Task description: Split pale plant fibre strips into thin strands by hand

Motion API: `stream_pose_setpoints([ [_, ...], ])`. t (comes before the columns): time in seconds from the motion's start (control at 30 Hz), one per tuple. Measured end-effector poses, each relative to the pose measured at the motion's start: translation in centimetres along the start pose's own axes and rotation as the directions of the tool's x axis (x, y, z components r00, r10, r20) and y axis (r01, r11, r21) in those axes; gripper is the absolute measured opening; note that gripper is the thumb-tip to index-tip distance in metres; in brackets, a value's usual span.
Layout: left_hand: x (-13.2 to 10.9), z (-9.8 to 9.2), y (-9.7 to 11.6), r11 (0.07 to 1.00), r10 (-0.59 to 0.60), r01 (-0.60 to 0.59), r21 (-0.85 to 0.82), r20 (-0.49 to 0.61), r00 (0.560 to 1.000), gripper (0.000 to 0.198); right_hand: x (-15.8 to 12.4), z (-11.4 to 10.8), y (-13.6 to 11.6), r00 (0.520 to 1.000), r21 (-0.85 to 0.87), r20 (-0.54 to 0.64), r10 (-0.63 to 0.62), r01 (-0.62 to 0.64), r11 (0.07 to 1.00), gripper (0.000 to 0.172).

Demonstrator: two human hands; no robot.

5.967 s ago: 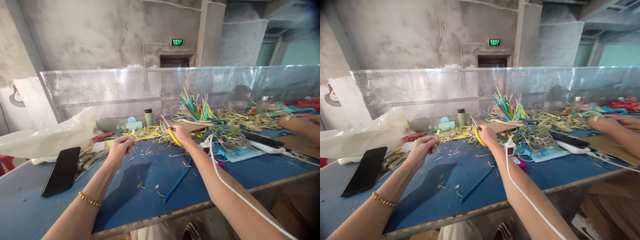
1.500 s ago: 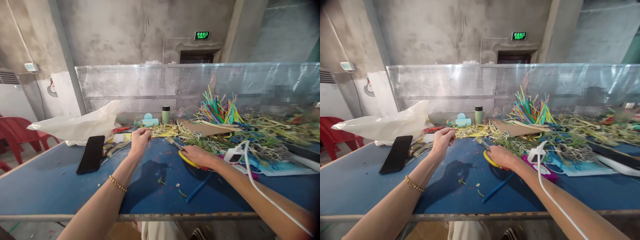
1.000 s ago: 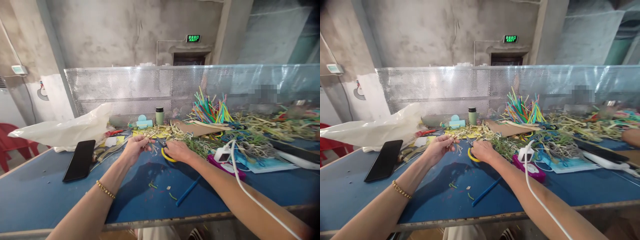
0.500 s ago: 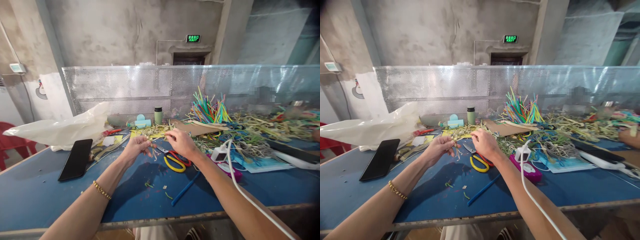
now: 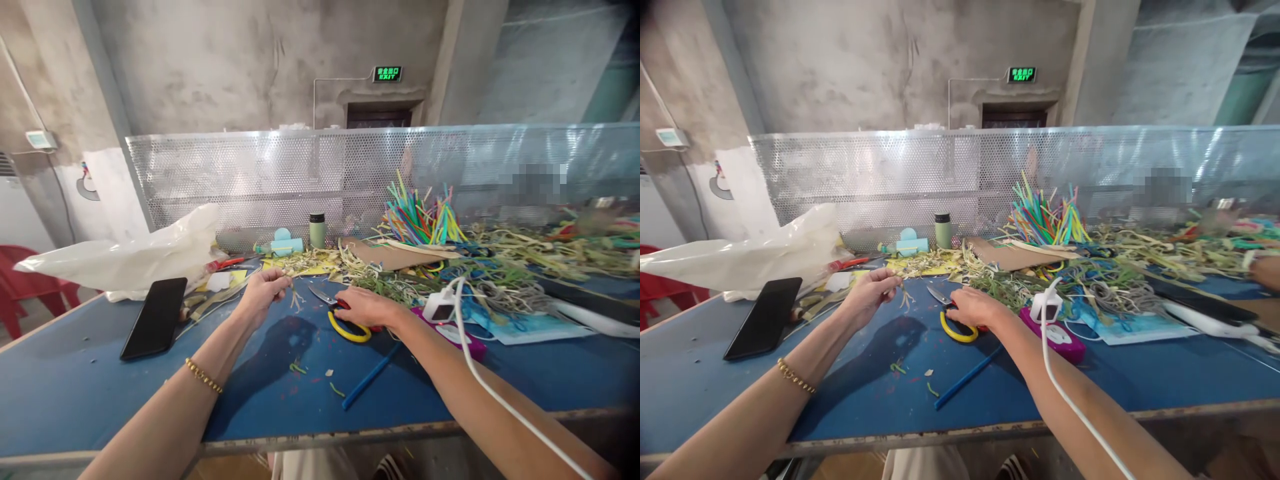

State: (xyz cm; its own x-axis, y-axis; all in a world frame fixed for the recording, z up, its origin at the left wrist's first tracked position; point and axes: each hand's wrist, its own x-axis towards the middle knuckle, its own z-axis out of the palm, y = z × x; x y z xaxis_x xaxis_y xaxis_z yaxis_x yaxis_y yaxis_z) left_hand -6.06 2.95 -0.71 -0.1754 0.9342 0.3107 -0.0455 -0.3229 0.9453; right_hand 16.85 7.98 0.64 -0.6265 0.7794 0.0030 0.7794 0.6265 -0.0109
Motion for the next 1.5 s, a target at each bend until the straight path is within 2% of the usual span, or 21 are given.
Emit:
stream_pose_setpoints([
  [0.1, -0.1, 0.0, 0.3, 0.998, 0.025, -0.024, -0.060, 0.012, 1.000, 0.026, 0.2, -0.1, 0.0, 1.000, 0.028, -0.016, 0.022, -0.022, 0.999, 0.027],
  [0.23, 0.1, -0.1, 0.3, 0.992, 0.029, -0.029, -0.124, 0.003, 1.000, 0.036, 0.7, 0.2, 0.3, 0.989, 0.097, -0.131, 0.064, -0.051, 0.994, 0.024],
  [0.3, 0.2, -0.3, 0.1, 0.992, 0.024, -0.027, -0.124, -0.030, 0.999, 0.034, 0.9, 0.2, 0.7, 0.980, 0.238, -0.163, 0.110, -0.069, 0.969, 0.021],
  [0.37, 0.4, -0.5, 0.0, 0.993, 0.022, -0.029, -0.117, -0.061, 0.998, 0.033, 0.8, -0.1, 1.1, 0.981, 0.518, -0.089, 0.170, -0.101, 0.850, 0.023],
  [0.43, 0.4, -0.5, 0.1, 0.991, 0.034, -0.044, -0.125, -0.081, 0.996, 0.031, 0.5, -0.5, 1.5, 0.980, 0.766, 0.028, 0.196, -0.147, 0.626, 0.030],
  [0.5, 0.4, -0.5, 0.2, 0.985, 0.043, -0.057, -0.161, -0.091, 0.995, 0.031, 0.2, -0.9, 1.7, 0.980, 0.887, 0.075, 0.183, -0.150, 0.437, 0.040],
  [0.57, 0.4, -0.4, 0.3, 0.975, 0.030, -0.050, -0.214, -0.096, 0.995, 0.034, 0.0, -1.1, 1.8, 0.989, 0.941, 0.034, 0.146, -0.081, 0.329, 0.043],
  [0.63, 0.5, -0.5, 0.4, 0.965, 0.006, -0.032, -0.261, -0.099, 0.995, 0.035, 0.0, -1.2, 1.7, 0.994, 0.969, -0.066, 0.085, 0.044, 0.244, 0.039],
  [0.73, 0.6, -0.6, 0.5, 0.953, -0.018, -0.017, -0.303, -0.112, 0.994, 0.033, 0.1, -1.2, 1.4, 0.974, 0.963, -0.224, 0.009, 0.220, 0.152, 0.031],
  [0.8, 0.6, -0.7, 0.6, 0.949, -0.021, -0.016, -0.315, -0.116, 0.993, 0.033, 0.0, -1.1, 1.0, 0.972, 0.961, -0.234, -0.008, 0.233, 0.151, 0.026],
  [0.87, 0.5, -0.7, 0.7, 0.954, -0.006, -0.027, -0.298, -0.108, 0.994, 0.033, 0.0, -1.1, 0.6, 0.982, 0.969, -0.190, -0.001, 0.187, 0.160, 0.025],
  [1.0, 0.3, -0.6, 0.7, 0.972, 0.064, -0.084, -0.218, -0.099, 0.993, 0.033, -0.4, -1.3, -0.2, 0.983, 0.971, -0.182, -0.015, 0.182, 0.152, 0.037],
  [1.07, 0.3, -0.5, 0.8, 0.972, 0.096, -0.115, -0.204, -0.100, 0.990, 0.032, -0.5, -1.5, -0.5, 0.985, 0.960, -0.171, -0.028, 0.173, 0.219, 0.041],
  [1.13, 0.3, -0.4, 0.8, 0.969, 0.105, -0.124, -0.212, -0.097, 0.990, 0.032, -0.6, -1.6, -0.7, 0.987, 0.924, -0.162, -0.018, 0.158, 0.349, 0.040],
  [1.23, 0.2, -0.3, 1.0, 0.965, 0.091, -0.112, -0.239, -0.100, 0.991, 0.034, -0.5, -1.2, -0.8, 0.968, 0.822, -0.250, -0.021, 0.223, 0.525, 0.045],
  [1.33, 0.1, -0.2, 1.1, 0.964, 0.086, -0.106, -0.246, -0.091, 0.992, 0.033, -0.1, -0.7, -0.9, 0.953, 0.777, -0.295, -0.062, 0.278, 0.565, 0.047],
  [1.5, -0.2, 0.0, 1.0, 0.970, 0.076, -0.084, -0.228, -0.047, 0.996, 0.032, 0.2, -0.4, -1.2, 0.965, 0.786, -0.256, -0.060, 0.244, 0.568, 0.051],
])
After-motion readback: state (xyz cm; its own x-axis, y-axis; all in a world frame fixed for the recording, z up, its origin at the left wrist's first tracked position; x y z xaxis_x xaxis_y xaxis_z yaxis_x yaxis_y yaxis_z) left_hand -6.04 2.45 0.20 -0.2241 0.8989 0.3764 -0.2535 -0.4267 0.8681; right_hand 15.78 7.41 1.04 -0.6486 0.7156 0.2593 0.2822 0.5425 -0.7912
